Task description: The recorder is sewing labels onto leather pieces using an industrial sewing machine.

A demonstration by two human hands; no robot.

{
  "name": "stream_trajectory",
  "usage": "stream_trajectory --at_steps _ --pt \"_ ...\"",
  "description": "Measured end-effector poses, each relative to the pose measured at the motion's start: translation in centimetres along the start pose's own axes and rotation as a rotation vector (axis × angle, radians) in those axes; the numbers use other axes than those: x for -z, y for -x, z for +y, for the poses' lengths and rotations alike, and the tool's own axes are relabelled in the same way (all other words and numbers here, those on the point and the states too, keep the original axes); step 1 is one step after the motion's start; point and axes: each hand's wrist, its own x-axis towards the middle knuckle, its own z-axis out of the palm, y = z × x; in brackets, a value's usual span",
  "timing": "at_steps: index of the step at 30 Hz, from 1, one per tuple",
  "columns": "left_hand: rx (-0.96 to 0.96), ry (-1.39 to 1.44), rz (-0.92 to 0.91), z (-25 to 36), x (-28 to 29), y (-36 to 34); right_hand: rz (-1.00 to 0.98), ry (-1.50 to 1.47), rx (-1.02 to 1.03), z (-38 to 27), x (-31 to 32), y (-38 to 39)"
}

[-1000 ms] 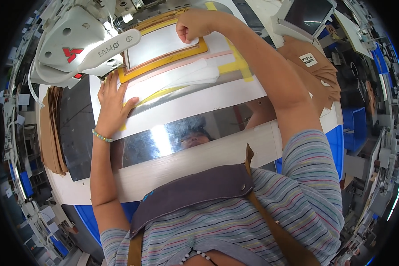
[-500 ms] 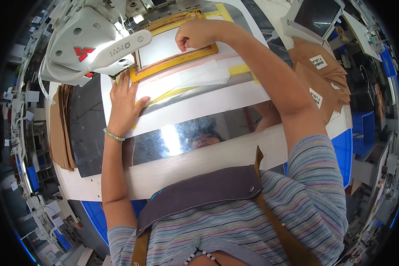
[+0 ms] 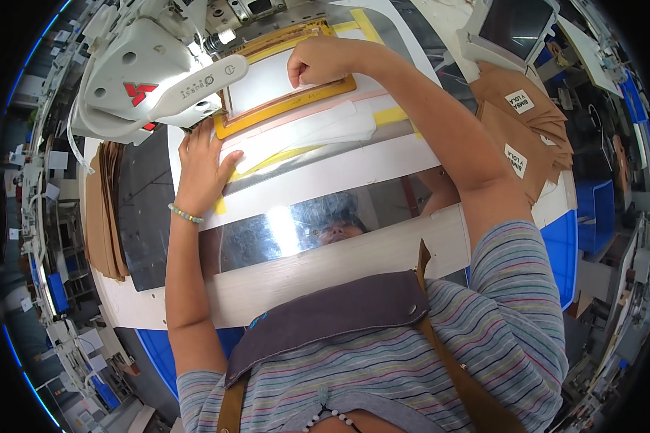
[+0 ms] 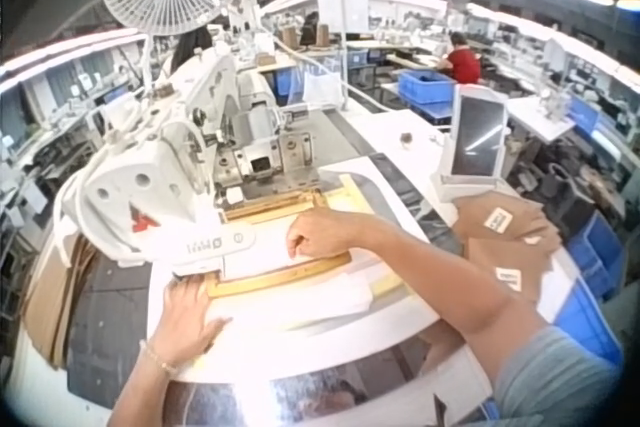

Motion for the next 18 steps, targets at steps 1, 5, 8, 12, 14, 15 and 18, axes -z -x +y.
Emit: stream_trajectory --at_steps 1,5,8,12,14,15,18 --pt "0.008 -0.002 -0.028 -0.2 0.2 -0.1 -0.008 -0.004 -0.004 -0.1 0.1 0.0" --pt "0.005 -0.008 -0.03 -0.2 0.4 0.0 -0.105 0.005 -0.087 0.1 2.0 0.8" --pt "-0.004 0.003 -0.01 -0.3 0.3 0.1 0.034 0.027 -0.062 0.8 3.5 1.4" --pt "0.007 0.003 -0.002 -0.6 -0.3 0.1 0.02 0.098 -0.087 0.9 3.3 1.9" --pt "0.009 0.021 0.0 -0.8 -0.6 0.0 0.001 0.123 -0.082 0.5 3.1 2.0" --pt "0.017 0.04 0.033 -0.8 -0.6 0.0 -0.012 0.145 -0.102 0.2 3.1 2.0" --pt "0.004 0.047 0.038 -0.8 -0.5 0.0 -0.012 0.227 -0.039 -0.9 3.2 2.0"
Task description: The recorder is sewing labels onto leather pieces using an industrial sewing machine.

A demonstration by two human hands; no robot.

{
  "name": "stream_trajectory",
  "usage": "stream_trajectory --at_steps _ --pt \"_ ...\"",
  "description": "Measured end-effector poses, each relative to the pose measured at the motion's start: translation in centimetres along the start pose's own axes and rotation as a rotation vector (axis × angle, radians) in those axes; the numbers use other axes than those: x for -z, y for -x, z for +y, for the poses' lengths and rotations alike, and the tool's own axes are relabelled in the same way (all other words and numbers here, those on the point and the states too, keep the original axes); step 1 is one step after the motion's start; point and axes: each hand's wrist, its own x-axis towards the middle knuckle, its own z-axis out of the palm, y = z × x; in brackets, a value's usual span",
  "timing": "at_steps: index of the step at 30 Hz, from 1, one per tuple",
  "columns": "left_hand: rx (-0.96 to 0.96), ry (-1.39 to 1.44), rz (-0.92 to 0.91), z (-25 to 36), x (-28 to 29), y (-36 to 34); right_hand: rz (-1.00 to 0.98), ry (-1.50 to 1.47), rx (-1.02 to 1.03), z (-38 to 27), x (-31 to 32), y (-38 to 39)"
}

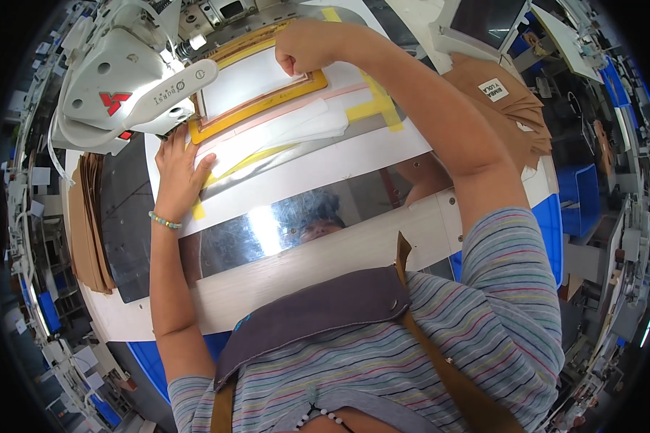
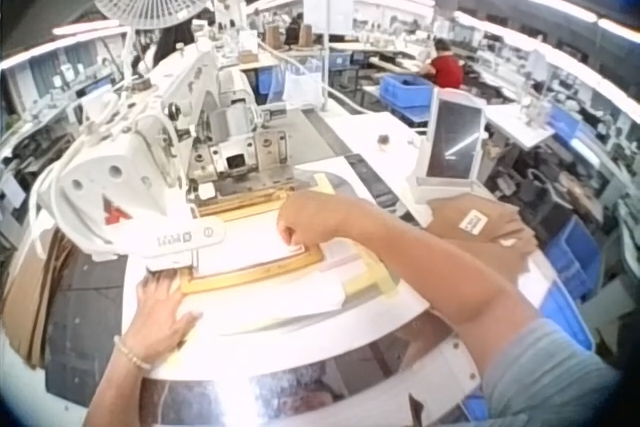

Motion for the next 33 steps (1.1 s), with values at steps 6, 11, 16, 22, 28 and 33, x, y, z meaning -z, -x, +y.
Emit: stream_trajectory --at_steps 6,11,16,22,28,33 --pt "-0.016 -0.042 -0.047 0.4 0.7 0.0 -0.135 0.275 -0.054 -2.1 -0.2 -1.5" --pt "-0.029 -0.061 -0.06 0.3 0.7 -0.1 -0.236 0.515 -0.067 -3.3 -0.7 -3.0" --pt "-0.041 -0.062 -0.05 0.3 0.7 -0.2 -0.352 0.54 -0.109 -3.8 -0.3 -3.8" --pt "-0.029 -0.054 -0.044 0.4 0.6 -0.1 -0.485 0.639 -0.194 -3.8 -1.2 -4.1" --pt "-0.035 -0.095 -0.003 0.3 0.2 -0.2 -0.231 0.443 -0.133 -1.3 1.8 -3.4" --pt "-0.011 -0.076 -0.026 0.5 0.4 -0.2 -0.255 0.287 0.118 -1.1 -0.6 -1.3"
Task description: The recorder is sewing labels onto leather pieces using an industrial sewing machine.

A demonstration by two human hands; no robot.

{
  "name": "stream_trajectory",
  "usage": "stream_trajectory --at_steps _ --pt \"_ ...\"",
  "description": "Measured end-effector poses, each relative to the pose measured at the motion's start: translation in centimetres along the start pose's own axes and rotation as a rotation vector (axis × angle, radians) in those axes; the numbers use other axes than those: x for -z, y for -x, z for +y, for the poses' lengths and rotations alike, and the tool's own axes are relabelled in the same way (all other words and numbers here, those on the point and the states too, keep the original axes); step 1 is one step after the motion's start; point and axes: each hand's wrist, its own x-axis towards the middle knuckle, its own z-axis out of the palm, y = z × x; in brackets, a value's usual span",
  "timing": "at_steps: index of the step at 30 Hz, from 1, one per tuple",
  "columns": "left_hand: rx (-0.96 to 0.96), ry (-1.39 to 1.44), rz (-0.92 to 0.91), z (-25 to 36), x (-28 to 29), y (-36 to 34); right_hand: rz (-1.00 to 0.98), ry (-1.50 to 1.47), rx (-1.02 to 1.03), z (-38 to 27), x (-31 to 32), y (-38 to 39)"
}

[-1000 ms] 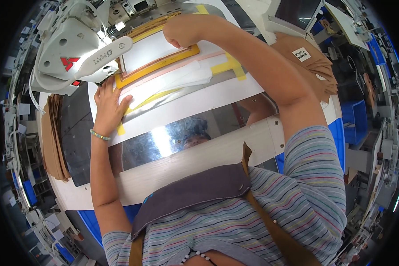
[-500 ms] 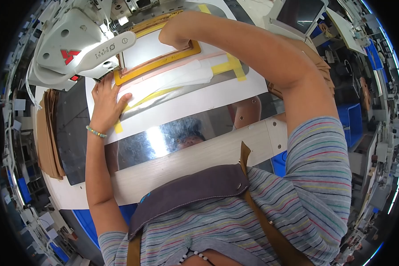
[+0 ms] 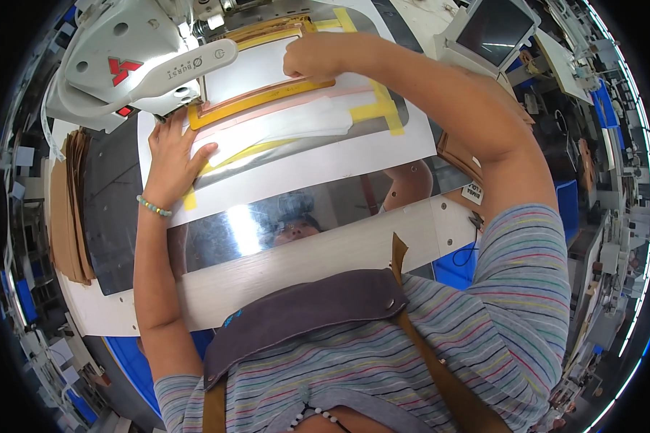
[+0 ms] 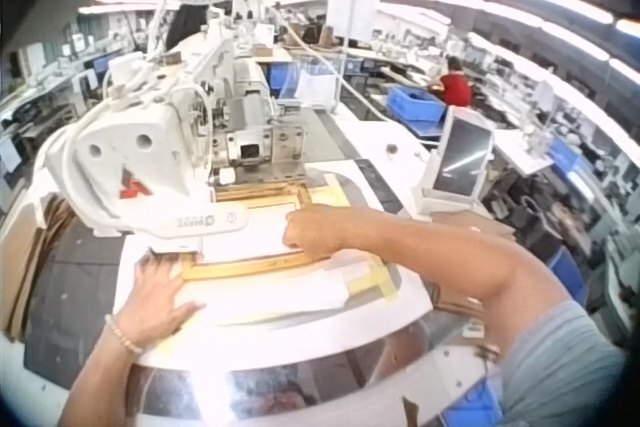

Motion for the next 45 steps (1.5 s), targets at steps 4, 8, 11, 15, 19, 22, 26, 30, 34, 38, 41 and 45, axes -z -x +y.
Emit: stream_trajectory --at_steps 4,8,11,15,19,22,26,30,34,38,41,45 --pt "0.01 0.016 -0.007 -0.2 -0.1 0.6 0.07 0.178 -0.077 -0.4 -2.2 -0.4" --pt "-0.042 0.062 0.033 -0.3 -0.1 0.4 0.244 0.453 0.12 0.6 -1.9 -1.9" --pt "0.013 0.062 -0.014 0.3 0.4 0.4 0.502 -0.21 0.25 -1.2 -3.3 -4.4" --pt "0.017 0.132 -0.034 0.7 0.8 0.0 0.438 -0.943 0.266 -4.7 -5.2 -10.3" --pt "-0.013 0.127 -0.015 0.1 0.4 0.2 0.418 -0.877 0.059 -6.1 -5.6 -14.2" --pt "-0.015 0.122 -0.026 0.0 0.3 0.2 0.421 -0.939 0.008 -6.6 -5.2 -13.9" --pt "0.01 0.181 -0.032 -0.1 0.6 0.6 0.462 -0.526 -0.049 -6.6 -5.0 -9.2" --pt "0.123 0.085 -0.093 -5.0 2.5 4.3 0.693 -0.479 -0.052 -6.0 -5.9 -4.2" --pt "0.339 -0.171 0.045 -15.9 6.6 10.5 0.94 -0.588 -0.077 -3.4 -7.3 -1.2" --pt "0.867 -0.269 0.04 -23.7 6.2 16.7 1.087 -0.49 0.022 -2.5 -8.8 -1.1" --pt "0.906 -0.228 0.093 -24.8 4.4 21.0 1.084 -0.5 0.074 -2.9 -8.8 -0.9" --pt "0.945 -0.25 0.224 -24.5 3.9 21.9 0.956 -0.513 0.006 -4.0 -7.9 0.0"
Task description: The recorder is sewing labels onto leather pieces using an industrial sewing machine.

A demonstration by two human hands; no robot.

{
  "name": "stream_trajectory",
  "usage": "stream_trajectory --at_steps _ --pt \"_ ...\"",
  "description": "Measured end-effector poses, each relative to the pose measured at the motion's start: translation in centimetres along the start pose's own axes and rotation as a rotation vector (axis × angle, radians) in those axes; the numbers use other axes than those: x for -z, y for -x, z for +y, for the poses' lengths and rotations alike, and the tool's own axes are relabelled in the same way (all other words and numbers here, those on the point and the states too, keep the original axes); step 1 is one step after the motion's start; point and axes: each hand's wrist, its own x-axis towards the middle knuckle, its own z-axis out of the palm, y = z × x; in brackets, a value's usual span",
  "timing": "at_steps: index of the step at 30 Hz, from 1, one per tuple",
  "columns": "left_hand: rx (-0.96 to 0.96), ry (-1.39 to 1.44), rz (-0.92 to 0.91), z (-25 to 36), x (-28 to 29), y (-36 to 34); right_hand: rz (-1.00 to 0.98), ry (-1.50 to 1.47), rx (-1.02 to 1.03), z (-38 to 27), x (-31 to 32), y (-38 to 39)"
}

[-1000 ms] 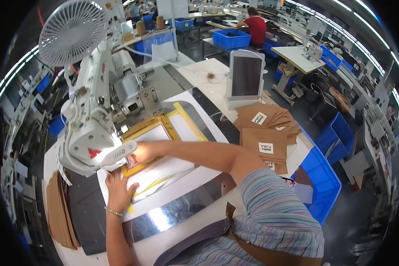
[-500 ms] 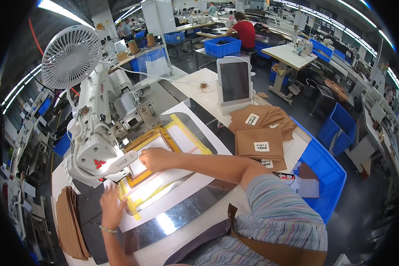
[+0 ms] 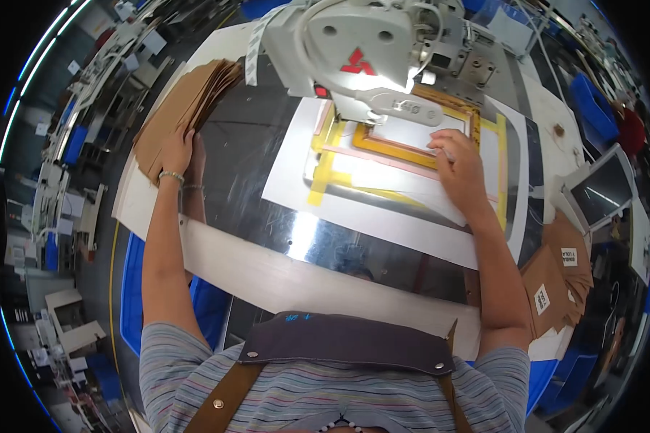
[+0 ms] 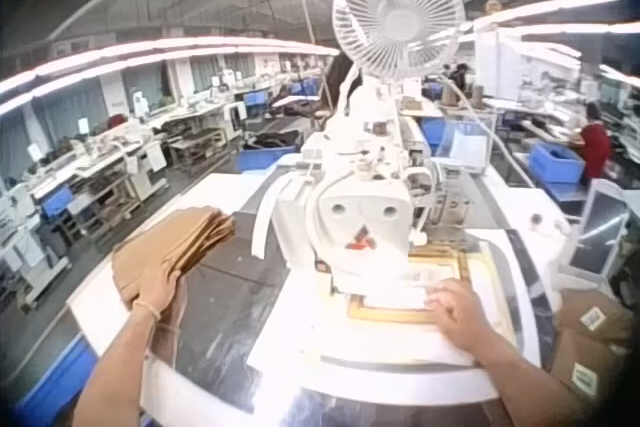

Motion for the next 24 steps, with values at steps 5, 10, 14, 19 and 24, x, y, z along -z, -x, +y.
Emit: stream_trajectory --at_steps 5,10,14,19,24 --pt "0.16 0.122 0.054 0.1 0.5 -3.1 -0.023 -0.012 -0.003 -1.0 0.3 -0.1" --pt "-0.059 -0.089 0.009 -0.9 0.9 -5.8 -0.024 -0.03 -0.048 -1.0 0.8 -0.3" --pt "0.043 0.015 -0.023 -3.0 0.4 -7.7 -0.012 0.014 -0.029 -0.4 0.8 -0.3" --pt "-0.118 -0.278 -0.073 -3.4 -1.2 -9.3 0.083 0.113 0.056 1.0 -0.2 0.4" --pt "-0.024 -0.062 -0.061 1.5 0.2 -7.5 0.127 0.004 0.08 2.0 -0.7 0.7"
